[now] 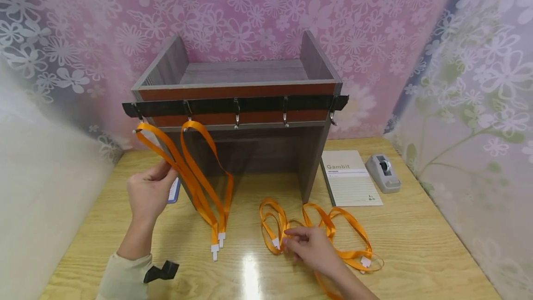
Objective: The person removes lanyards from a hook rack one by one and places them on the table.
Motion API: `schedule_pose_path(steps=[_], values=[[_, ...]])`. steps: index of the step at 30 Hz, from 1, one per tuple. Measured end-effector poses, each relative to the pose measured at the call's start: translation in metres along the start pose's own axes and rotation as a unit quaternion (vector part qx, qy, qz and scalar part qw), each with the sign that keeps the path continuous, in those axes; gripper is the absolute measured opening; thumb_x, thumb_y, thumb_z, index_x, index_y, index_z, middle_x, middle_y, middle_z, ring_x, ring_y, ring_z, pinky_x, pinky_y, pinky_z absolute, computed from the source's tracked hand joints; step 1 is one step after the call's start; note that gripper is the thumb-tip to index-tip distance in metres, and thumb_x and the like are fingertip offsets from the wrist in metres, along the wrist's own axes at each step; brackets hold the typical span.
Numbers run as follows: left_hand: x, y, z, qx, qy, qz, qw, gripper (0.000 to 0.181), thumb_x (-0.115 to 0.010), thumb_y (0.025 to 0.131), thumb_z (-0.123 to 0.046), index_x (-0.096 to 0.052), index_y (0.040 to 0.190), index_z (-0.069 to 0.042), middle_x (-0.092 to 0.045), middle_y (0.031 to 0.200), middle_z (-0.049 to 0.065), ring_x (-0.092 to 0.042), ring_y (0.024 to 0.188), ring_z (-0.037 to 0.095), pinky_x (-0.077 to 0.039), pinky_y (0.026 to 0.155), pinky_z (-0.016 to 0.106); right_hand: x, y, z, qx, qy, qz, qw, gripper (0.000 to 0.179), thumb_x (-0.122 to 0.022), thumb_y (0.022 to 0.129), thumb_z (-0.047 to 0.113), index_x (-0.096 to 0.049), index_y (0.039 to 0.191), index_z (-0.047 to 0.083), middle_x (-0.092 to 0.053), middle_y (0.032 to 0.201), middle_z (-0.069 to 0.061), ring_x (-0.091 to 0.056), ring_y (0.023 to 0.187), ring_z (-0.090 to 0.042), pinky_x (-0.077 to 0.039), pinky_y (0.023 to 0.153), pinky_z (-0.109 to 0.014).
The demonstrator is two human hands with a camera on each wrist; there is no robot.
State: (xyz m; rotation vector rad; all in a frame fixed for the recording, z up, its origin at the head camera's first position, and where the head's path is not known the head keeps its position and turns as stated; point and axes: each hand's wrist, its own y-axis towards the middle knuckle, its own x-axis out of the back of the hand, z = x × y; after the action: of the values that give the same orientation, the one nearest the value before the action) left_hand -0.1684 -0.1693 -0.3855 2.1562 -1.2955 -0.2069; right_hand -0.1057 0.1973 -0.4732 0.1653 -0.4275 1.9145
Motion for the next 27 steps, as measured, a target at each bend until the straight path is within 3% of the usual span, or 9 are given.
schedule_pose_path(steps=[11, 20, 24, 27], values=[[0.001, 0.004, 0.001, -0.012, 0.035, 0.005, 0.9993, 0.022, -0.078, 0.084, -0.003, -0.077, 0.105, -0.009, -0.076, 0.094, 0.01, -0.063, 0.078, -0.018, -0.052, 0.069, 0.005, 0.018, 0.0, 0.045, 0.039, -0.014, -0.031, 0.9986, 0.043, -0.065, 0.098, 0.026, -0.064, 0.128, -0.005, -0.073, 0.091, -0.018, -0.063, 0.06, -0.016, -0.044, 0.044, -0.02], [0.002, 0.004, 0.0, -0.015, 0.026, 0.004, 0.9995, 0.024, -0.077, 0.083, 0.0, -0.077, 0.106, -0.009, -0.076, 0.094, 0.011, -0.063, 0.078, -0.017, -0.052, 0.068, 0.006, 0.023, 0.014, 0.075, 0.105, -0.026, -0.046, 0.9931, 0.035, -0.067, 0.097, 0.017, -0.066, 0.126, -0.003, -0.075, 0.095, -0.014, -0.064, 0.061, -0.015, -0.056, 0.055, -0.028], [0.003, 0.003, 0.0, -0.01, 0.019, 0.006, 0.9997, 0.023, -0.077, 0.084, 0.0, -0.077, 0.105, -0.009, -0.076, 0.094, 0.011, -0.064, 0.078, -0.016, -0.053, 0.067, 0.007, 0.026, 0.022, 0.091, 0.136, -0.055, -0.06, 0.9875, 0.034, -0.071, 0.094, 0.02, -0.07, 0.123, 0.004, -0.073, 0.085, -0.007, -0.065, 0.059, -0.019, -0.051, 0.048, -0.027], [0.003, 0.002, -0.001, -0.009, 0.017, 0.007, 0.9998, 0.023, -0.077, 0.084, -0.001, -0.077, 0.105, -0.009, -0.076, 0.094, 0.012, -0.064, 0.078, -0.016, -0.053, 0.066, 0.007, 0.029, 0.027, 0.104, 0.139, -0.054, -0.058, 0.9871, 0.035, -0.072, 0.093, 0.024, -0.07, 0.124, 0.007, -0.07, 0.083, -0.006, -0.065, 0.06, -0.022, -0.051, 0.05, -0.027]])
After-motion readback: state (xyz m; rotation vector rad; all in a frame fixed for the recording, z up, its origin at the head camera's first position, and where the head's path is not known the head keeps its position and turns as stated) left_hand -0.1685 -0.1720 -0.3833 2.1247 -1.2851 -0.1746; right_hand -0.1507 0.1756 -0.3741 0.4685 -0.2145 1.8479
